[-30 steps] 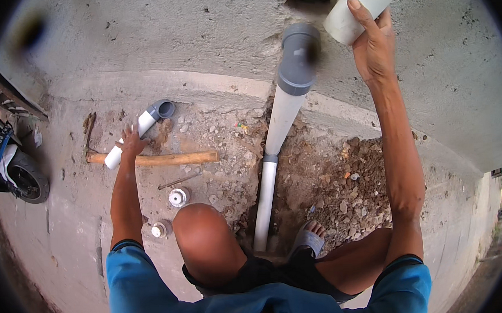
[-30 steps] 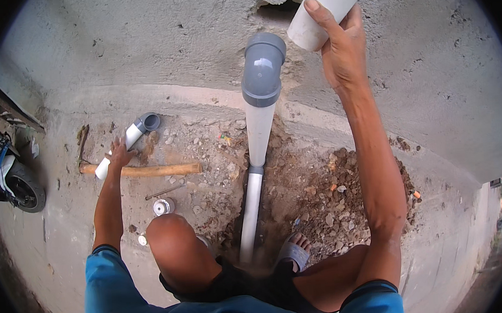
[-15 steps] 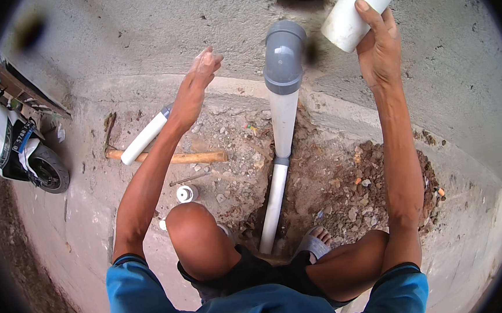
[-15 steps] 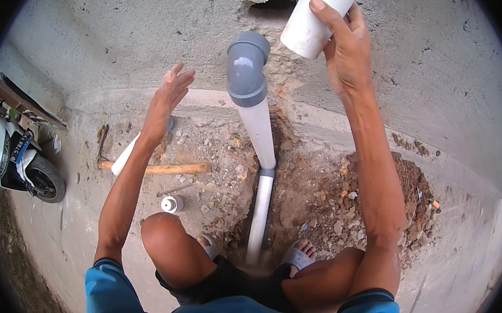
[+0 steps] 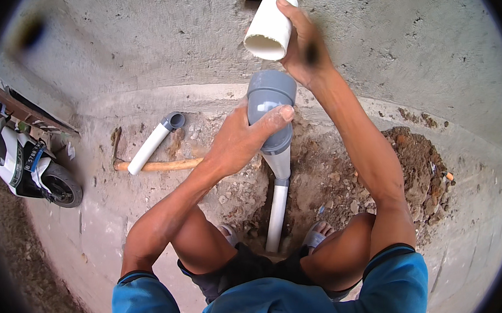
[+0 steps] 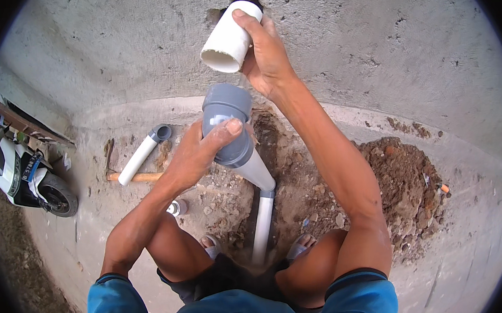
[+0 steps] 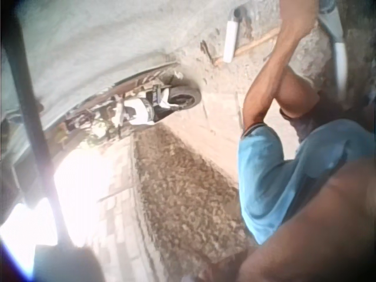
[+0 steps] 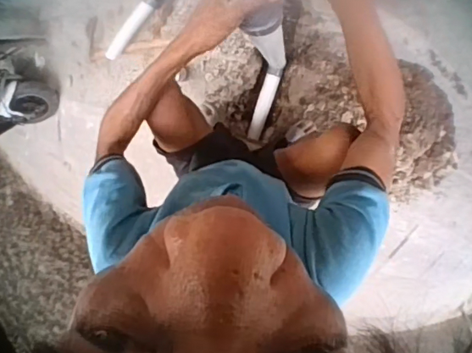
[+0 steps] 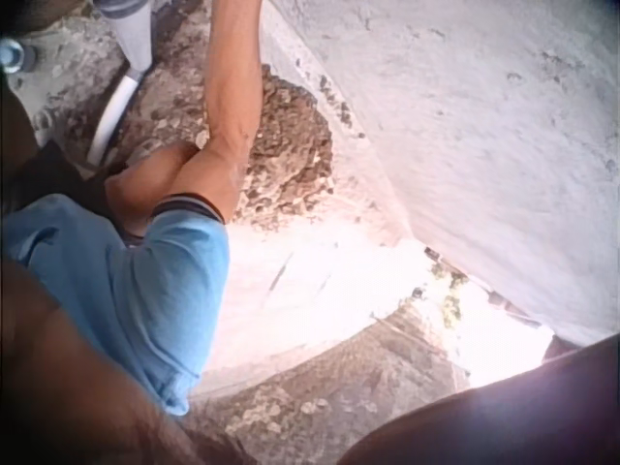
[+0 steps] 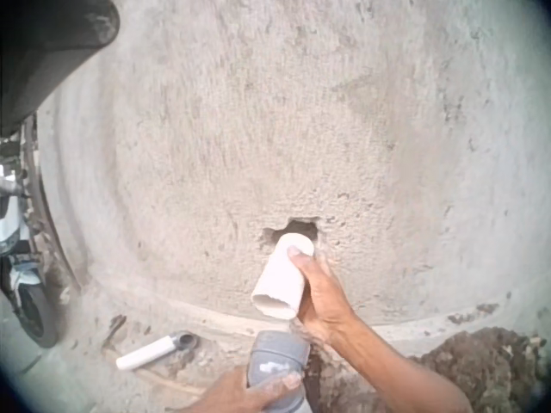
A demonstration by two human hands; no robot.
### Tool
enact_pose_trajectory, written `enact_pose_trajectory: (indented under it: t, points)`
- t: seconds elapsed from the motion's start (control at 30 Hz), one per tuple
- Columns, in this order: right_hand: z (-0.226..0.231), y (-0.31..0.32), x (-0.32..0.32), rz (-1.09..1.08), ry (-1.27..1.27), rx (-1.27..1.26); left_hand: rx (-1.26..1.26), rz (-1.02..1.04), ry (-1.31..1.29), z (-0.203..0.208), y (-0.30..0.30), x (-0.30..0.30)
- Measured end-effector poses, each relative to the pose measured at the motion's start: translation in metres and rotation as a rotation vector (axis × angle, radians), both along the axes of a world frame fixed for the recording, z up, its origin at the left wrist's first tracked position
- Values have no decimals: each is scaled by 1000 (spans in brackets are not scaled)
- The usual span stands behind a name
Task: The person applies adhesive to a PVC elbow and pipe sections using an applicator, joins the components together, and positions the assembled pipe into a hole in a concrete wall.
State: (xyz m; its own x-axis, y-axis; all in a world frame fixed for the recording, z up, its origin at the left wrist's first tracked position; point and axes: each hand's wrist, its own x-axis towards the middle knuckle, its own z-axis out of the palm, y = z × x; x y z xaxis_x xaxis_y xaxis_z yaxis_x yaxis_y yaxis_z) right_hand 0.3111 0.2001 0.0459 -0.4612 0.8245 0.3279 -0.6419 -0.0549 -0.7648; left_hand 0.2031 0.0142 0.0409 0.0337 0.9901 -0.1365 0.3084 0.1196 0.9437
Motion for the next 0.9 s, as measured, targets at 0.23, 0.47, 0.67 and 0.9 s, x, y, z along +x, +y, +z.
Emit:
enact_pose_trajectory:
  t: [0.23,0.47,0.67,0.9]
  points:
    - [-15,-58,7,306,-152,-269,55,207,-183,-12,-69,8]
    - [-27,-78,17,465,-217,-323,70,348,-274,-24,-84,18]
    - [-34,-80,19,307,-214,-266,159,397,-319,-31,-78,29]
    - [-17,-99,14,54,-139,-97,275,487,-435,-34,-70,43]
